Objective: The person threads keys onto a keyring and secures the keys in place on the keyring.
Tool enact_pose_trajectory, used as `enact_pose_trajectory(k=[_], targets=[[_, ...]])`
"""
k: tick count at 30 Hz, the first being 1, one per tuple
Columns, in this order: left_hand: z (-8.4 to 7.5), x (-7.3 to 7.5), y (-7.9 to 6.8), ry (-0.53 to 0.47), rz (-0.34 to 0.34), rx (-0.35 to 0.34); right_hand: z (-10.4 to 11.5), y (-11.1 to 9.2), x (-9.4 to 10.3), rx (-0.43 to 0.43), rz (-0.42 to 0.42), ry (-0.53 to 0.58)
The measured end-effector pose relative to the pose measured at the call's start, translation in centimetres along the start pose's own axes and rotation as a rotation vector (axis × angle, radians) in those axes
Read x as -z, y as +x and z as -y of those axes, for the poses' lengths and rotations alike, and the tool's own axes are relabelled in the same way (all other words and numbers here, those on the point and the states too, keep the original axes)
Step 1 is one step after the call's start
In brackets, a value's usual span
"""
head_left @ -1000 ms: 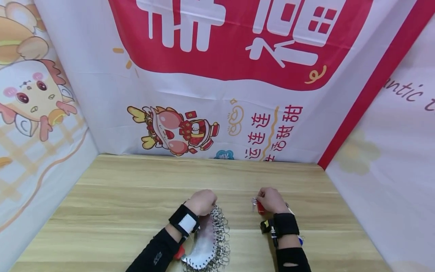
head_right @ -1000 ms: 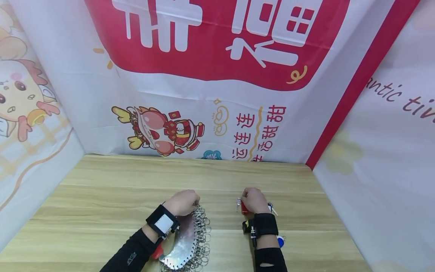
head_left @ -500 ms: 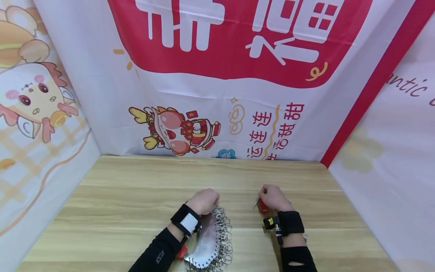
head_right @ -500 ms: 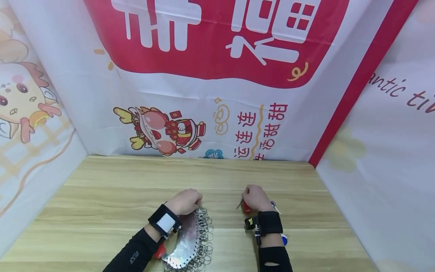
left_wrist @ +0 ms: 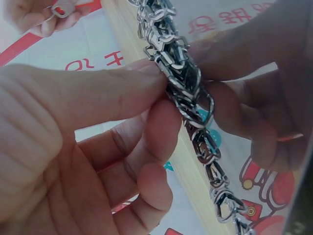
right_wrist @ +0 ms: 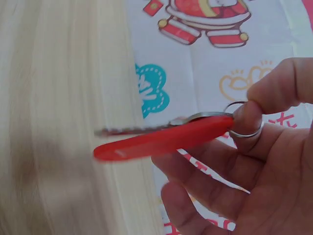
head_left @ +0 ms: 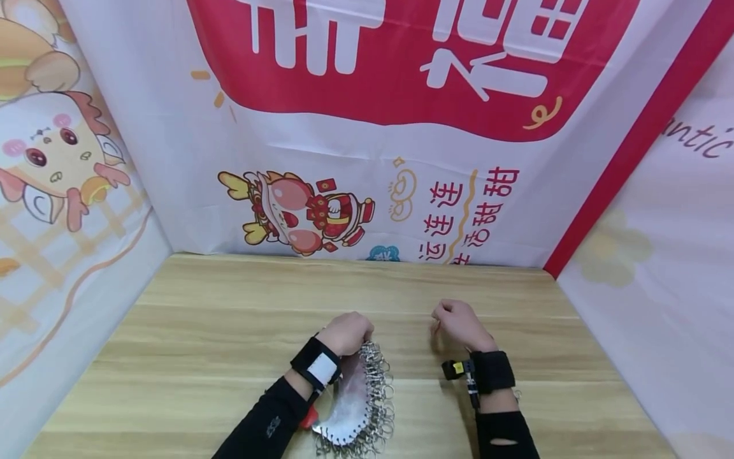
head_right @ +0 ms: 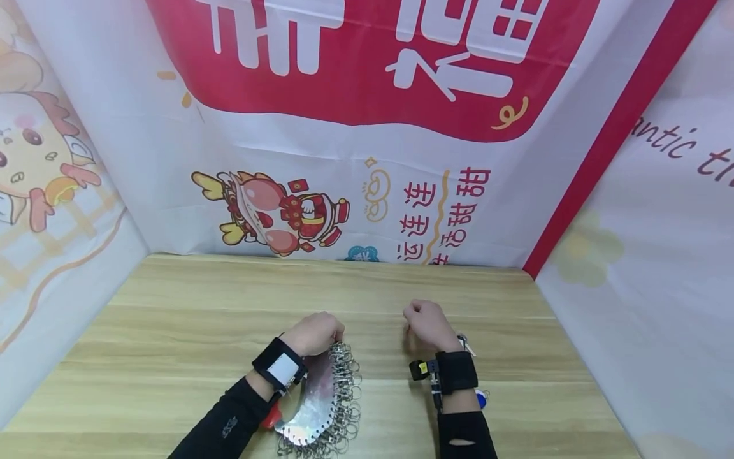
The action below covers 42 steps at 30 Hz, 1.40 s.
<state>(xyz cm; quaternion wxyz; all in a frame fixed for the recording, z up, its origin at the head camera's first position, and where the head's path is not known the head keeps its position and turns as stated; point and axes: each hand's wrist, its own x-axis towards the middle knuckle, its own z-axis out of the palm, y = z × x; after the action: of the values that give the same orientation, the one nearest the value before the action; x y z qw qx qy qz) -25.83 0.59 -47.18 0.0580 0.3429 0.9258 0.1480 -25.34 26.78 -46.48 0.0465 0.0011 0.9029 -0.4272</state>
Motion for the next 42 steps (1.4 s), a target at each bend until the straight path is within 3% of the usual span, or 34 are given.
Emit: enact_pose_trajectory(k=[7,11,15,20,28,35,42], targets=[[0.0,0.3,0.1,0.042,-0.033,-0.005,1.2,0.1,0.1,0.064,0.013,0.035],[0.1,0.3,0.1,0.036,-0.004,0.013,1.8,-0.3,0.0,0.082,0.026,0.03],[0.1,0.4,0.0,0.009,0.044,0.018,2.3,-0.8,-0.8,0.065,0.109,0.028],[0.1,1.0,0.0,0.02,0.039,-0.018,2.8,-0.8,-1.8,0.098,0.202,-0.02],[0.3,1.8,-0.1,-0.041,0.045,0.022,3.5,-0.8,-2.2,0.109,0.216,-0.066],[0.9,1.3,-0.4,-0.035,0.021,0.041,3.5,-1.3,-3.0,0.138,0.236,-0.082],[1.1,1.0,-0.2,-0.097,-0.012,0.065,3.6,-1.3,-2.6,0.211,0.271,-0.127]])
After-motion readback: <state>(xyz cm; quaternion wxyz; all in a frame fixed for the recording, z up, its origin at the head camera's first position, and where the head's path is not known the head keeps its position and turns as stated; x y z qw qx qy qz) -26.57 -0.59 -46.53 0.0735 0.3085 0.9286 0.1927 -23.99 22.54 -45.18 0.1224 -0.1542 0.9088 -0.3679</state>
